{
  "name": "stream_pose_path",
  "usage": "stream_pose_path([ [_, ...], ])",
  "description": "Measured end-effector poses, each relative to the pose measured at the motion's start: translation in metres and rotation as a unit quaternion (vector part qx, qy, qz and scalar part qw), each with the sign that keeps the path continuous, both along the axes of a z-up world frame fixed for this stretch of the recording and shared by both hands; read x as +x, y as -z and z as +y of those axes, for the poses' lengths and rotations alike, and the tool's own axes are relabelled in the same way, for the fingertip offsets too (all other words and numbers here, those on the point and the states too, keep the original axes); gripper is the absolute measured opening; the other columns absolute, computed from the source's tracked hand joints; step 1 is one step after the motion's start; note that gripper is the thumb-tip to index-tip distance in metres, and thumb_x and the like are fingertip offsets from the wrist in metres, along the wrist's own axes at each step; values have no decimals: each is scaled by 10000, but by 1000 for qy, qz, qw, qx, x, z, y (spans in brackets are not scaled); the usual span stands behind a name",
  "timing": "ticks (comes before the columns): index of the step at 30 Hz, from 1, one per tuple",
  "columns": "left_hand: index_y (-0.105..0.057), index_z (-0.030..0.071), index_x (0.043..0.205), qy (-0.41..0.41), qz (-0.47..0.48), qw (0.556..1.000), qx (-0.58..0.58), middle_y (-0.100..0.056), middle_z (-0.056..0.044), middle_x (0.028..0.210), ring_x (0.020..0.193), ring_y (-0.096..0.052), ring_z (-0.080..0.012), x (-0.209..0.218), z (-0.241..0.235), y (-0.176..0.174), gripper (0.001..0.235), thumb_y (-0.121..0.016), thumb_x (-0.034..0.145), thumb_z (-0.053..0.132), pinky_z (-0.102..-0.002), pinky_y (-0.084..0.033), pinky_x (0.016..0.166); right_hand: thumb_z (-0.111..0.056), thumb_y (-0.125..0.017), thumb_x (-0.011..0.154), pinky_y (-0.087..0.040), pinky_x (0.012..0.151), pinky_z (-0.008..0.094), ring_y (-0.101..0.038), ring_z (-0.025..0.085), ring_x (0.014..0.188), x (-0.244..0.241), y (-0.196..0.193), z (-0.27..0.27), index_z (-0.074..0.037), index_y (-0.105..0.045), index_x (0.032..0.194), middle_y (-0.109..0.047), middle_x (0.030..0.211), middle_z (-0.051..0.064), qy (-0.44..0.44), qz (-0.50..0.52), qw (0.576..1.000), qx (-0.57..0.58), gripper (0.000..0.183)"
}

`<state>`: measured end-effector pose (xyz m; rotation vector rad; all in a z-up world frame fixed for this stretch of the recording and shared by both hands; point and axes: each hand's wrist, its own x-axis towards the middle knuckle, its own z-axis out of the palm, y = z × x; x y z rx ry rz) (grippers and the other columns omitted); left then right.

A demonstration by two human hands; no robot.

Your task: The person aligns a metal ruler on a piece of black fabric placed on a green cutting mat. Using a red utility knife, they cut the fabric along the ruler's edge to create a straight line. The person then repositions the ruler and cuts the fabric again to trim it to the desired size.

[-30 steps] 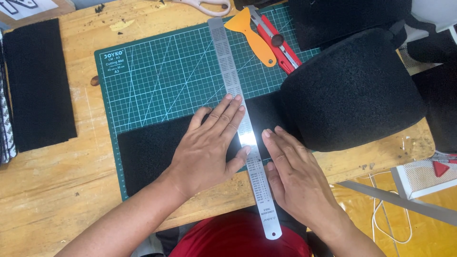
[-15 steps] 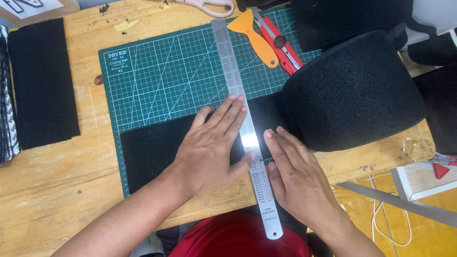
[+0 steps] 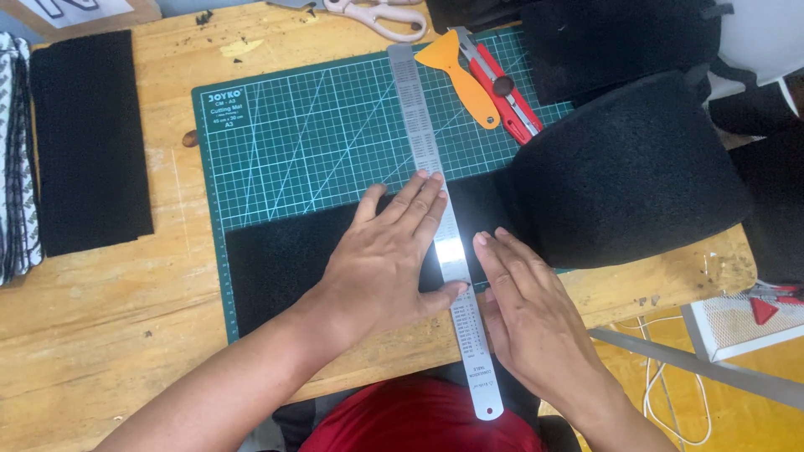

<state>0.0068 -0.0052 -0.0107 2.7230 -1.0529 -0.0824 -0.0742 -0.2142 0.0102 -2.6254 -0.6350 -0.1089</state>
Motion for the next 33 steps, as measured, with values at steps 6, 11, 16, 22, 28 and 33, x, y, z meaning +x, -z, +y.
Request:
stream_pose_path([
  [6, -239, -5, 1573, 0, 18, 1000, 6, -144, -181, 1694, 1575, -72, -271, 2, -1, 2, 1065, -495, 900, 780, -563, 2, 1232, -148, -464, 1026, -434, 1136, 483, -513, 374, 1353, 11, -19, 17, 69, -406, 1530, -599, 1376, 254, 26, -8, 998, -59, 551],
  [11, -249, -23, 1567, 11, 13, 1000, 12, -177, -202, 1681, 1570, -99, -302, 4, 0, 4, 1100, -475, 848, 777, -608, -15, 1227, -131, -526, 1051, -577, 830, 479, -619, 389, 1106, 43, -44, 45, 95, -539, 1446, -647, 1250, 268, 72, -91, 991, -74, 455],
  [16, -289, -20, 1553, 3, 28, 1000, 0, -253, -212, 1653, 1561, -140, -323, 6, -1, 0, 1110, -510, 843, 804, -619, -12, 1234, -176, -559, 1059, -559, 717, 486, -612, 403, 956, 122, -45, 59, 58, -559, 1369, -643, 1070, 229, 127, -151, 964, -179, 388],
  [22, -276, 6, 1563, 4, 38, 999, 24, -212, -189, 1671, 1564, -113, -305, 4, 0, -6, 1072, -475, 862, 793, -611, 29, 1235, -88, -609, 895, -591, 755, 480, -620, 394, 1045, 242, -11, 51, 13, -643, 1212, -668, 1137, 226, 250, -29, 913, -322, 335],
  [28, -223, 26, 1582, 3, 70, 996, 57, -122, -169, 1699, 1575, -37, -290, 5, 0, -14, 1056, -428, 881, 789, -598, 78, 1234, -104, -569, 993, -610, 777, 520, -695, 433, 1087, 267, -20, 54, -22, -685, 1286, -702, 1244, 210, 317, 195, 866, -333, 325],
  [33, -216, 36, 1588, -2, 47, 997, 64, -128, -168, 1700, 1575, -49, -295, 7, -3, -6, 1079, -419, 858, 805, -602, 78, 1233, -122, -594, 973, -605, 821, 492, -676, 396, 1160, 273, -15, 49, -53, -548, 1453, -631, 1375, 185, 319, 226, 847, -359, 487],
])
